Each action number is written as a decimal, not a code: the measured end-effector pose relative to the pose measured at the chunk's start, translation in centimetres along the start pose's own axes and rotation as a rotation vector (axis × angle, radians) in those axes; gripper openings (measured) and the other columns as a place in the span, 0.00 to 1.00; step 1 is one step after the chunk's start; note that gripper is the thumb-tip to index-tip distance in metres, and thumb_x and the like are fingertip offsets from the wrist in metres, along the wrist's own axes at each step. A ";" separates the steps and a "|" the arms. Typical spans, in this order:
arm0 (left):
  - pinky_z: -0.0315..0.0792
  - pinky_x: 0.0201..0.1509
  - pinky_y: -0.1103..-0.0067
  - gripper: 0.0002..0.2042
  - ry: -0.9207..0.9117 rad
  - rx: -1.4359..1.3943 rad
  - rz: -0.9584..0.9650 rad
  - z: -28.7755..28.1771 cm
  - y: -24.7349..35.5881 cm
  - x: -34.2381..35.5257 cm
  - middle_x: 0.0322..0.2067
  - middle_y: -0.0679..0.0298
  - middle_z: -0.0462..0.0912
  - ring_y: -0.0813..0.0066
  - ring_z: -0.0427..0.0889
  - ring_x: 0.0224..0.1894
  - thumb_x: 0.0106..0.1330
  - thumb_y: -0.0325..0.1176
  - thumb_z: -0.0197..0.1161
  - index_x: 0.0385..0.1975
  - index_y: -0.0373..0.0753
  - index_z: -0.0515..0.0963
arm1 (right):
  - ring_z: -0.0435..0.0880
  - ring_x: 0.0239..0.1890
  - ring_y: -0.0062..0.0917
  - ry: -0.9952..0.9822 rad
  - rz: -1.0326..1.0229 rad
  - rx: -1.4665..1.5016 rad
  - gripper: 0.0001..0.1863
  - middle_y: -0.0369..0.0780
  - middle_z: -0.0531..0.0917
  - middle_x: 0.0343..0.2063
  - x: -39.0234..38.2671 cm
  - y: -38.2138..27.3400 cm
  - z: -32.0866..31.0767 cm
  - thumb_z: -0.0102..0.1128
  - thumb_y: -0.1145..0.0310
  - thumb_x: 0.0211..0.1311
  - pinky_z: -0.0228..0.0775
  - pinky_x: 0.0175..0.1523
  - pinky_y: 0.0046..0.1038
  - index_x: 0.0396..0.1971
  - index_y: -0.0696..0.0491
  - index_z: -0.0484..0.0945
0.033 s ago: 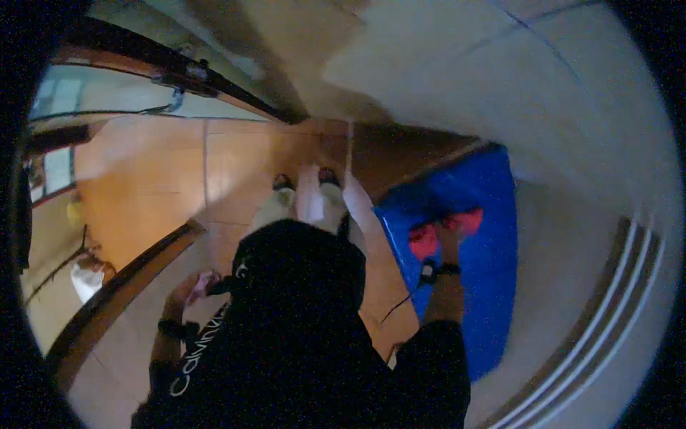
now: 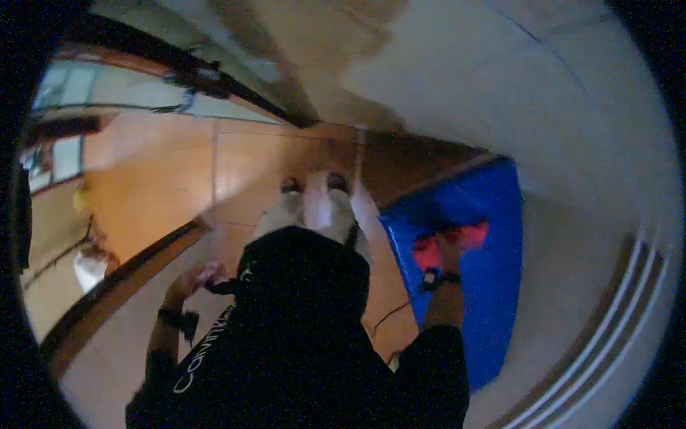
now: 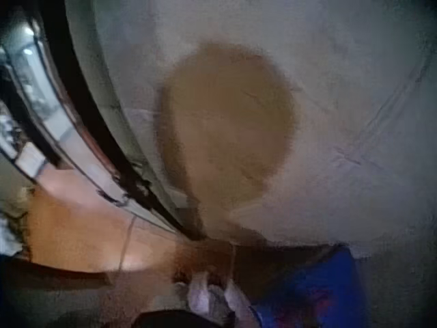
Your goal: Wiping a wall and a bedside table with a cloth in a bedroom.
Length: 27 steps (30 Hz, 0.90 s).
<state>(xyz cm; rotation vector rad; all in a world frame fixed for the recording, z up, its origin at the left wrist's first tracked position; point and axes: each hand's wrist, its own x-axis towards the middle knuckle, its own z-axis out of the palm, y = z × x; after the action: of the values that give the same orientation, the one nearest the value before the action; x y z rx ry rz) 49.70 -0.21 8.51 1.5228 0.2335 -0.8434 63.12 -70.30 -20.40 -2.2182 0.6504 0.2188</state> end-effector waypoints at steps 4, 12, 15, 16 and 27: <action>0.69 0.47 0.78 0.16 0.437 0.076 -0.097 0.2 1.5 7.9 0.34 0.67 0.77 0.76 0.75 0.42 0.69 0.43 0.48 0.39 0.37 0.75 | 0.80 0.37 0.35 -0.080 0.319 -0.125 0.26 0.43 0.80 0.38 -5.4 -1.4 1.8 0.59 0.51 0.55 0.75 0.40 0.34 0.48 0.54 0.73; 0.71 0.46 0.74 0.14 0.282 -0.414 -0.104 5.9 2.6 10.3 0.36 0.64 0.79 0.75 0.78 0.42 0.69 0.44 0.47 0.40 0.41 0.74 | 0.78 0.48 0.39 0.077 -0.118 -0.609 0.23 0.46 0.79 0.44 -0.2 -2.4 13.2 0.57 0.57 0.56 0.73 0.46 0.35 0.48 0.54 0.76; 0.73 0.42 0.76 0.14 0.411 -0.477 -0.064 5.3 -0.3 10.0 0.34 0.64 0.80 0.75 0.80 0.38 0.68 0.43 0.48 0.38 0.40 0.75 | 0.78 0.48 0.38 -0.048 -0.563 -0.431 0.21 0.46 0.79 0.44 4.1 2.6 13.6 0.57 0.59 0.55 0.73 0.47 0.35 0.47 0.54 0.77; 0.73 0.42 0.76 0.14 0.462 -0.485 -0.011 4.1 -1.5 9.7 0.34 0.64 0.80 0.75 0.80 0.38 0.68 0.43 0.48 0.38 0.40 0.75 | 0.78 0.47 0.38 -0.089 -0.707 -0.367 0.21 0.46 0.79 0.44 6.0 0.6 16.0 0.57 0.59 0.55 0.73 0.47 0.35 0.47 0.54 0.77; 0.69 0.38 0.78 0.13 1.140 -0.260 0.181 -0.1 -28.3 0.4 0.26 0.64 0.76 0.76 0.73 0.31 0.68 0.36 0.49 0.33 0.33 0.75 | 0.81 0.36 0.31 -1.171 -1.242 -0.243 0.21 0.46 0.82 0.35 -20.5 -36.6 45.1 0.52 0.73 0.51 0.72 0.44 0.28 0.48 0.57 0.74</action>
<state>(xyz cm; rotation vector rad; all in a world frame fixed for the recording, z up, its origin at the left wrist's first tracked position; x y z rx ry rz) 32.79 4.38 -13.66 1.5905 0.9704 0.2765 67.08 -8.85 -19.25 -1.8402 -1.3669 0.8248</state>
